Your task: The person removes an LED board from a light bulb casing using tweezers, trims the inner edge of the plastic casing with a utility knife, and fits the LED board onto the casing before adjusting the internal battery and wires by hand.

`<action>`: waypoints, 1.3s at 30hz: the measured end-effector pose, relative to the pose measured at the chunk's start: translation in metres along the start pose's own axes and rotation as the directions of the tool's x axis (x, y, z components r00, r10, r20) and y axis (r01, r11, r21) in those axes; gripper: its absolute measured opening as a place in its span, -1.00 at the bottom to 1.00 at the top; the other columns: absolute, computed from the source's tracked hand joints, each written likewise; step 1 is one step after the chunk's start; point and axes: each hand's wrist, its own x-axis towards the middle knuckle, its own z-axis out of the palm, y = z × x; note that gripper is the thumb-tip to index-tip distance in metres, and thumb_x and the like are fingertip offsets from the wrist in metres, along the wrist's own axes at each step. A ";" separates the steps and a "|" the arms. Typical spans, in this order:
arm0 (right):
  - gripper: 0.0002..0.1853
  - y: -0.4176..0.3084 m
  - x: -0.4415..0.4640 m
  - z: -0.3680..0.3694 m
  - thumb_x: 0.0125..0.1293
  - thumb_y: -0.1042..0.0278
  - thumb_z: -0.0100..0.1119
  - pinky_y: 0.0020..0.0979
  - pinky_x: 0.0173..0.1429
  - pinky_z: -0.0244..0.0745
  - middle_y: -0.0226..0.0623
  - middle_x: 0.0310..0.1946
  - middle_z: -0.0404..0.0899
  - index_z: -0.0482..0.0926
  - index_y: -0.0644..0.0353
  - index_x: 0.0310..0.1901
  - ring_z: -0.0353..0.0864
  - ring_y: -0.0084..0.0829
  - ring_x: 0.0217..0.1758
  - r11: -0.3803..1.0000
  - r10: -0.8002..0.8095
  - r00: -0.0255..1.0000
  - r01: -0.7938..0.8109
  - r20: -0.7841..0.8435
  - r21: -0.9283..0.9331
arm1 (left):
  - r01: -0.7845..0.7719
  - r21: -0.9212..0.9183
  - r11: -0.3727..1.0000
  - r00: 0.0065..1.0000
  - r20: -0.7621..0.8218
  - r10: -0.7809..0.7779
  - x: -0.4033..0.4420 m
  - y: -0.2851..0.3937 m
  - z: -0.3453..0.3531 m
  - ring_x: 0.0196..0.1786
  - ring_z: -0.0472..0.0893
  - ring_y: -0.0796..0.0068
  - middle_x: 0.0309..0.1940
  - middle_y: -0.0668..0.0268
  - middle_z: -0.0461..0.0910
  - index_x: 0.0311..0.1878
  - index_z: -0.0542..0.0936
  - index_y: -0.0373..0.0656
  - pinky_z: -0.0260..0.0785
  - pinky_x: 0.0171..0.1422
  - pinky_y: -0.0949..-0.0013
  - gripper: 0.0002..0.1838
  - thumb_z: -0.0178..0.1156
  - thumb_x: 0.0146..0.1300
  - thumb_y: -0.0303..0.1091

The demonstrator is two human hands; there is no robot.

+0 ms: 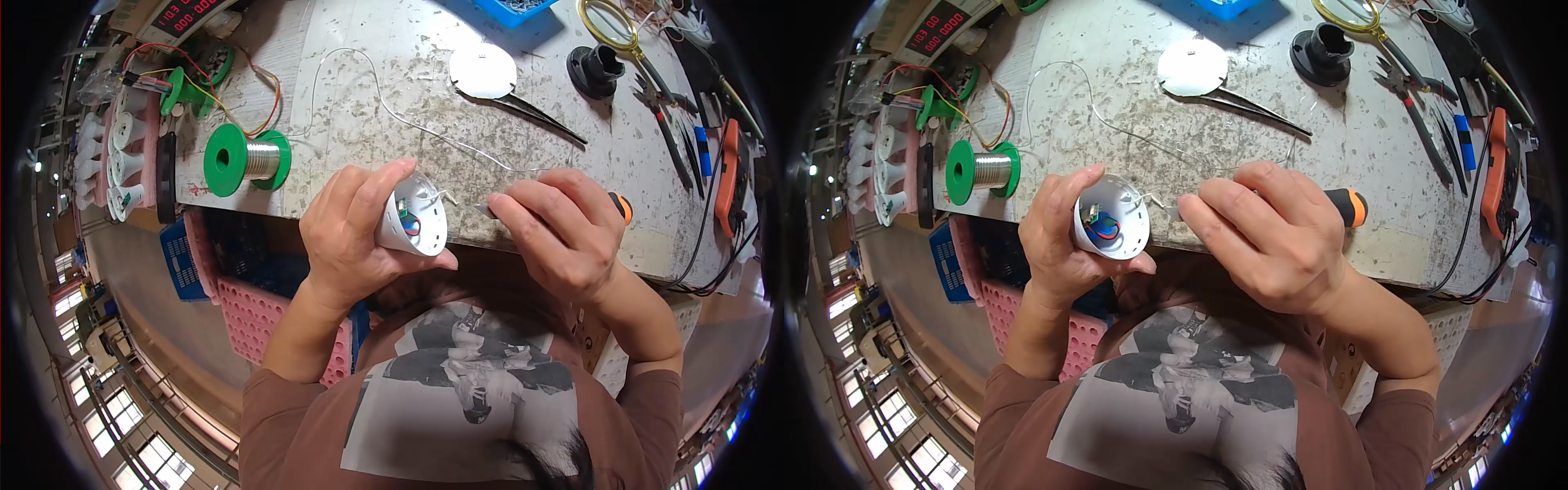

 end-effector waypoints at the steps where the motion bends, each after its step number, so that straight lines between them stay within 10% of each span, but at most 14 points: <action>1: -0.60 -0.001 0.001 0.000 -0.05 0.36 0.30 -0.40 -0.23 0.55 -0.35 -0.19 0.70 0.77 0.21 -0.10 0.66 -0.34 -0.18 1.000 -0.003 1.000 0.003 -0.004 -0.001 | 0.009 -0.018 1.000 1.000 -0.018 -0.009 -0.001 0.002 -0.001 -0.28 0.67 0.25 -0.15 0.18 0.69 0.31 0.56 -0.24 0.56 -0.22 0.28 0.17 0.61 -0.26 0.47; 14: -0.73 -0.007 0.035 0.011 0.18 0.46 0.31 -0.28 -0.08 0.59 -0.28 -0.11 0.70 0.73 0.25 -0.06 0.67 -0.29 -0.09 0.988 0.123 0.975 -0.103 0.184 -0.116 | 0.241 0.088 0.966 0.971 -0.027 -0.240 -0.048 0.011 -0.044 -0.11 0.70 0.14 0.10 0.05 0.68 0.42 0.46 -0.30 0.60 -0.02 0.19 0.29 0.64 -0.32 0.42; 17: -0.59 -0.019 0.038 0.023 0.22 0.42 0.28 -0.22 0.05 0.59 -0.26 -0.01 0.72 0.71 0.24 0.13 0.69 -0.26 0.02 1.000 0.005 0.998 -0.004 0.067 -0.016 | 0.219 -0.010 0.976 0.967 -0.134 -0.218 -0.051 0.014 -0.041 -0.27 0.65 0.20 -0.23 0.20 0.61 0.32 0.56 -0.24 0.53 -0.20 0.22 0.15 0.66 -0.26 0.39; 26: -0.71 -0.067 0.049 0.072 0.20 0.32 0.25 -0.31 -0.18 0.53 -0.36 -0.23 0.62 0.67 0.18 -0.04 0.63 -0.36 -0.17 0.949 -0.053 0.982 -0.007 0.182 0.315 | 0.302 -0.013 0.953 0.941 -0.159 -0.300 -0.079 0.027 -0.058 -0.19 0.68 0.26 -0.14 0.16 0.62 0.41 0.41 -0.32 0.58 -0.11 0.27 0.26 0.68 -0.24 0.37; 33: -0.70 -0.082 0.043 0.075 0.13 0.27 0.32 -0.32 -0.17 0.58 -0.36 -0.22 0.63 0.67 0.17 -0.09 0.68 -0.34 -0.19 0.840 -0.209 0.970 0.114 0.123 0.530 | 0.515 -0.579 0.632 0.626 -0.249 -0.739 -0.095 0.034 -0.062 0.12 0.64 0.40 0.12 0.18 0.57 0.56 0.13 -0.29 0.55 0.19 0.34 0.45 0.61 -0.21 0.49; 34: -0.72 -0.078 0.046 0.068 0.12 0.31 0.33 -0.30 -0.15 0.60 -0.34 -0.20 0.64 0.68 0.17 -0.11 0.70 -0.31 -0.16 0.877 -0.174 0.979 0.106 0.106 0.469 | 0.518 -0.571 0.637 0.596 -0.294 -0.747 -0.085 0.032 -0.057 -0.26 0.70 0.44 -0.07 0.14 0.66 0.60 0.15 -0.26 0.56 -0.23 0.43 0.48 0.37 -0.15 0.75; 39: -0.81 -0.029 0.054 0.034 0.21 0.57 0.38 -0.19 -0.04 0.62 -0.22 -0.17 0.68 0.71 0.22 -0.13 0.70 -0.15 -0.08 0.999 0.030 0.999 -0.029 -0.035 0.039 | 0.434 -0.804 0.406 0.600 -0.078 -0.796 -0.079 0.026 -0.055 -0.04 0.71 0.39 0.22 0.07 0.60 0.65 0.13 -0.30 0.61 -0.01 0.36 0.38 0.07 0.13 0.79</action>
